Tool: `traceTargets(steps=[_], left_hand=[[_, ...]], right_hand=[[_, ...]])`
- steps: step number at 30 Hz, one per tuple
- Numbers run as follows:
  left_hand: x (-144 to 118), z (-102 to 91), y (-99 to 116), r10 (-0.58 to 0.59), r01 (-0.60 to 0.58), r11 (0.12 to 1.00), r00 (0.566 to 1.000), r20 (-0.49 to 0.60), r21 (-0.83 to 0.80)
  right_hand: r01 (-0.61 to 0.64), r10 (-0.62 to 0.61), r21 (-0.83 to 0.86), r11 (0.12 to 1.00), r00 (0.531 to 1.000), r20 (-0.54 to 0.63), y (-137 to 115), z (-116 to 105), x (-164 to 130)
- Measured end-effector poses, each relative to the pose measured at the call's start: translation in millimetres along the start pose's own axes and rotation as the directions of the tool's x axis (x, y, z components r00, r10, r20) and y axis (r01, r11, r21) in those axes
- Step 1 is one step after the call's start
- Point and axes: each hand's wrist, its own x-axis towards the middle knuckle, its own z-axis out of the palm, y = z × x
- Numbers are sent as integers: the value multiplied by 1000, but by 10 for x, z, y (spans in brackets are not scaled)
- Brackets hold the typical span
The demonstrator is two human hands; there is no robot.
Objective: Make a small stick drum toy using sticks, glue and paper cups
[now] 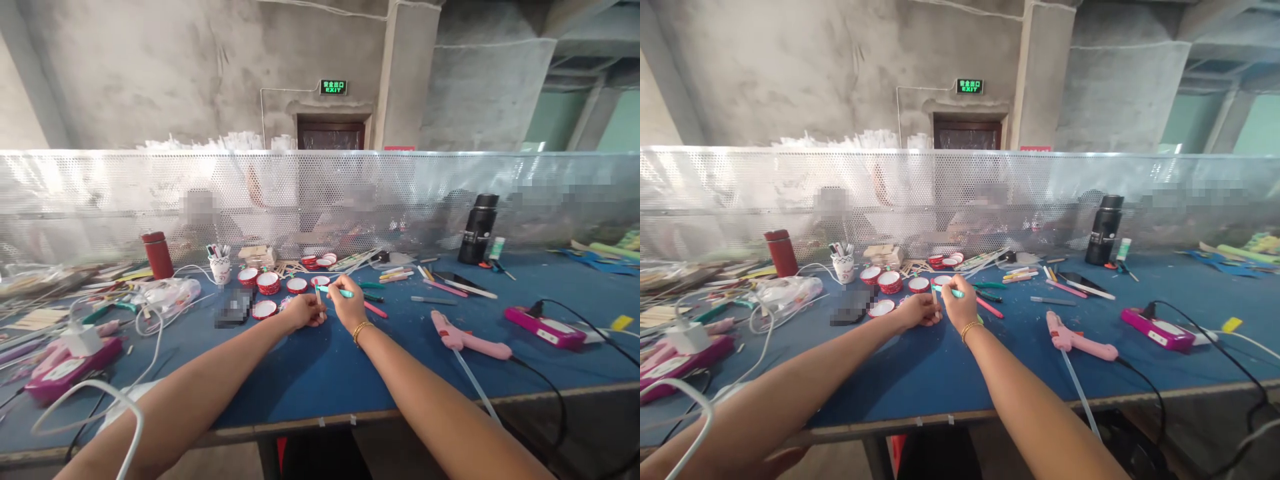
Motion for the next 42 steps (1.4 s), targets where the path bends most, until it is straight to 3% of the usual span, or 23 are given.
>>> traceTargets(steps=[21,32,37,42], left_hand=[[53,-24,-33,36,-36,999,999,38,-8],[49,-4,-1,0,0,1000,1000,10,-11],[36,6,16,-23,23,1000,1000,-10,-10],[40,14,17,-18,18,1000,1000,1,-19]], right_hand=[[-30,30,-2,1000,1000,2,-15,-5,15],[-63,63,20,998,998,21,-37,-4,13],[-74,74,-3,997,997,-21,-55,-16,20],[-74,75,-11,997,997,37,-75,-12,7]])
